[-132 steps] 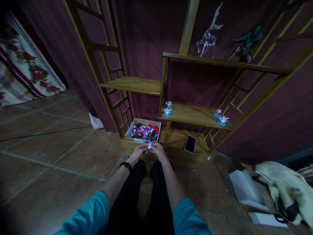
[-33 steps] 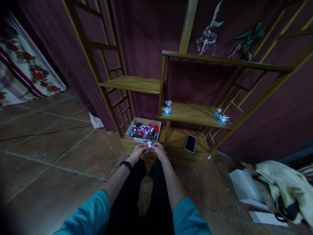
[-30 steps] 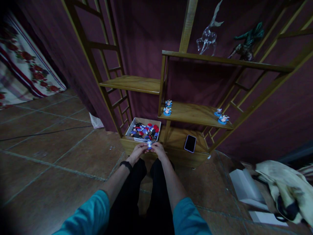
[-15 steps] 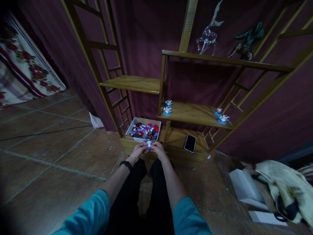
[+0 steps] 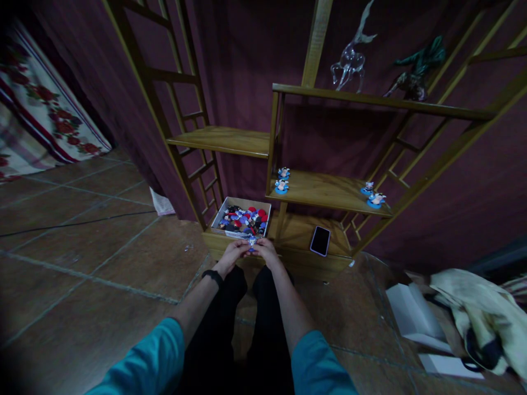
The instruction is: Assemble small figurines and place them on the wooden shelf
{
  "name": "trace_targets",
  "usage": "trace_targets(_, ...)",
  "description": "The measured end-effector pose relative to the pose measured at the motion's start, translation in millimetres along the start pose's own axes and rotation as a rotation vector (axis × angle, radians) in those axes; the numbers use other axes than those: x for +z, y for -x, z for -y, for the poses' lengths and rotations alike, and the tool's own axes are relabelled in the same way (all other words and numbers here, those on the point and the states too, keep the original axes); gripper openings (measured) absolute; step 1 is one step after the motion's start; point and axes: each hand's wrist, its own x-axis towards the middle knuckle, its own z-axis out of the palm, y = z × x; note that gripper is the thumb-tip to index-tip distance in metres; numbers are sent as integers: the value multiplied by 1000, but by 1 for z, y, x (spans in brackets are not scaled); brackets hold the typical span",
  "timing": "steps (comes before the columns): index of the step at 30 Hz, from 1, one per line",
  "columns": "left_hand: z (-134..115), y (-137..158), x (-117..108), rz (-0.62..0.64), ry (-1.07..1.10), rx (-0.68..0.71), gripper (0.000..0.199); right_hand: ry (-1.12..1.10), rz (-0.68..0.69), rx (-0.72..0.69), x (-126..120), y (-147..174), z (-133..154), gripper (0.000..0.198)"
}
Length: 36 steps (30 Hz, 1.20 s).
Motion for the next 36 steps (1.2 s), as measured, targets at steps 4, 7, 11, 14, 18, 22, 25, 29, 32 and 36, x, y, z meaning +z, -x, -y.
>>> trace_targets(4,0,0,0,20,-10,-5,30,0,4,3,-1,-3,-3,32)
trace_targets(7,0,0,0,12,-14,-9,29,1,-3,12,0,-4,-4,31)
trace_targets(11,0,0,0,18,-21,-6,27,2,-8,26,0,-3,-2,29)
trace_targets(14,0,0,-1,32,-30,-10,28,-2,-2,23,0,-3,-2,27)
trace_targets(18,1,-1,-1,38,-36,-7,28,0,11,12,-1,-3,-2,27)
trace_targets(22,2,-2,-2,39,-47,-3,26,-9,14,3,-1,-3,-3,28)
trace_targets(25,3,-3,-2,35,-48,-5,27,-14,2,11,0,-2,-2,29)
trace_targets(29,3,-3,-3,32,-41,0,28,-20,-13,16,1,-1,1,30)
trace_targets(32,3,-2,-2,38,-37,4,29,-19,-5,16,1,0,2,30)
trace_targets(36,1,0,-1,31,-35,-1,29,-21,0,18,1,1,3,30)
